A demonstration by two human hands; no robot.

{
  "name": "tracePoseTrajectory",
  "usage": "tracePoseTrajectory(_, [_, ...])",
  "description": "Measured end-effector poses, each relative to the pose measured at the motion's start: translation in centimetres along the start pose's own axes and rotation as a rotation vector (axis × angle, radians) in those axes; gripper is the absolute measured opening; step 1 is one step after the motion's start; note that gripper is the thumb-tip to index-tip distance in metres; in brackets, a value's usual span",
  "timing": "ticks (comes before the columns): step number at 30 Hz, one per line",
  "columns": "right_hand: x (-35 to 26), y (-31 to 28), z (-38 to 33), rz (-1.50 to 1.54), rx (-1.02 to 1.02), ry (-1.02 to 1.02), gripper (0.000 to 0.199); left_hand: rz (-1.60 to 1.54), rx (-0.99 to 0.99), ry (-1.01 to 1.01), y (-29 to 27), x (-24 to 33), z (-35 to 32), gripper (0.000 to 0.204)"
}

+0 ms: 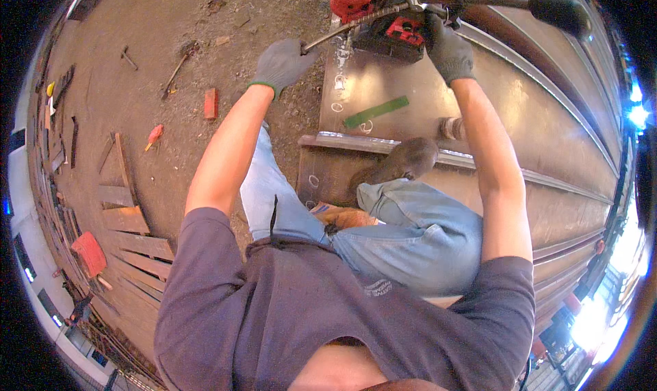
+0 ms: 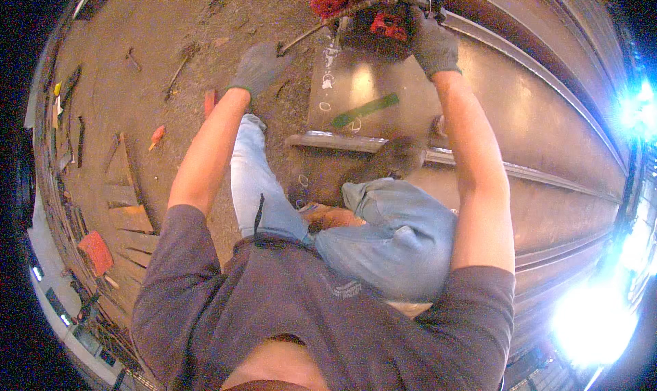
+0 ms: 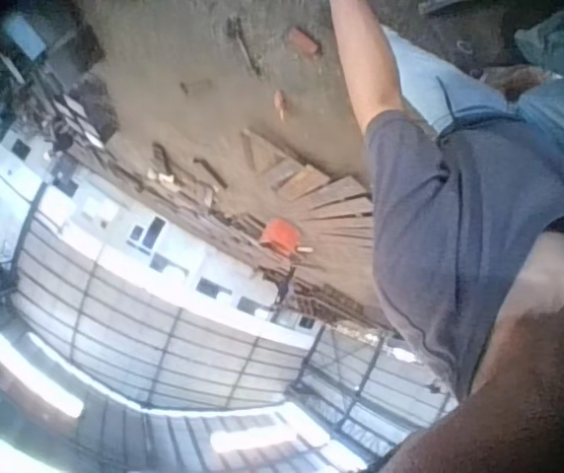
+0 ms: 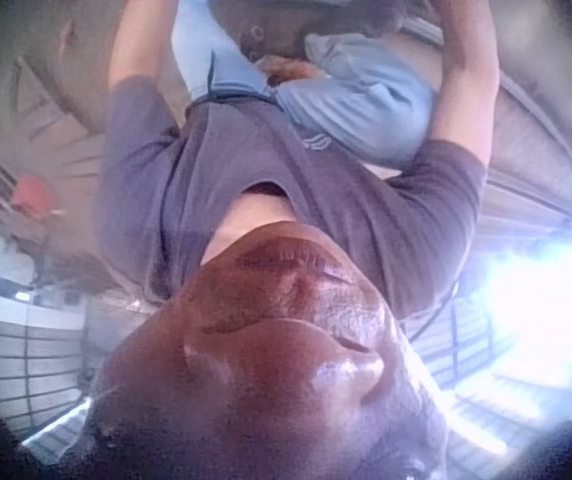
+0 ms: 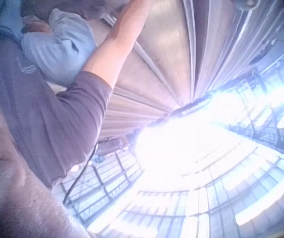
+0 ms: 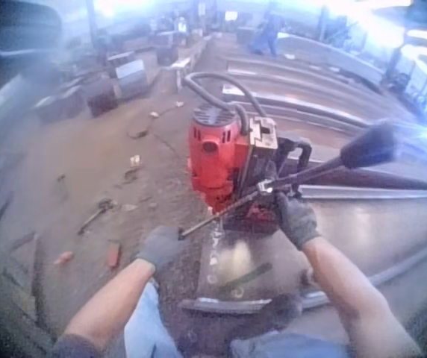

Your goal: The person sits on the floor and uses a red magnetic drill to drill holes into a large metal sheet. They repeatedly apply liquid from a bottle to the drilling area and use a green scraper to clear metal shavings. The person adjusts the drill position and continues drilling multiple holes.

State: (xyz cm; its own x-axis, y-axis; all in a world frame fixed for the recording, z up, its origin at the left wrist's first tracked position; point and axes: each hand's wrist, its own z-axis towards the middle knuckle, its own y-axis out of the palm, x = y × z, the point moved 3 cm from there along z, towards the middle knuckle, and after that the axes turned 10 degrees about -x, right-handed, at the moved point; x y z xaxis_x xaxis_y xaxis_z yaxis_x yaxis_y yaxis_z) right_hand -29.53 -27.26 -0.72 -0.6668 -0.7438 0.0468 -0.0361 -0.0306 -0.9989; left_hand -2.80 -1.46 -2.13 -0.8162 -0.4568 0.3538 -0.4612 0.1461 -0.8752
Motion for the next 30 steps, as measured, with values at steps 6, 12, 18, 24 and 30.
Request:
tracePoseTrajectory(6, [9.5, -12.6, -2.0, 0.693, 0.460, 0.000, 0.021, -0.185, -0.037, 0.110, -1.1, 1.7, -0.3, 0.061])
tracePoseTrajectory(12, [-7.0, -33.2, -11.1, 0.362, 0.548, -0.381, 0.020, -0.113, -0.173, -0.013, -2.9, 0.1, -0.8, 0.060])
tracePoseTrajectory(18, [-6.5, -31.2, -12.5, 0.152, 0.481, -0.166, 0.030, 0.204, 0.022, 0.027, -9.3, 1.8, -3.6, 0.056])
tracePoseTrajectory(24, [6.1, -23.0, -15.2, 0.046, 0.107, 0.114, 0.053, 0.440, 0.168, 0.076, -17.9, 8.2, -8.4, 0.045])
tracePoseTrajectory(30, [3.9, -24.0, -11.9, -0.090, -0.175, 0.210, 0.068, 0.448, 0.199, 0.148, -17.1, 7.0, -6.8, 0.044])
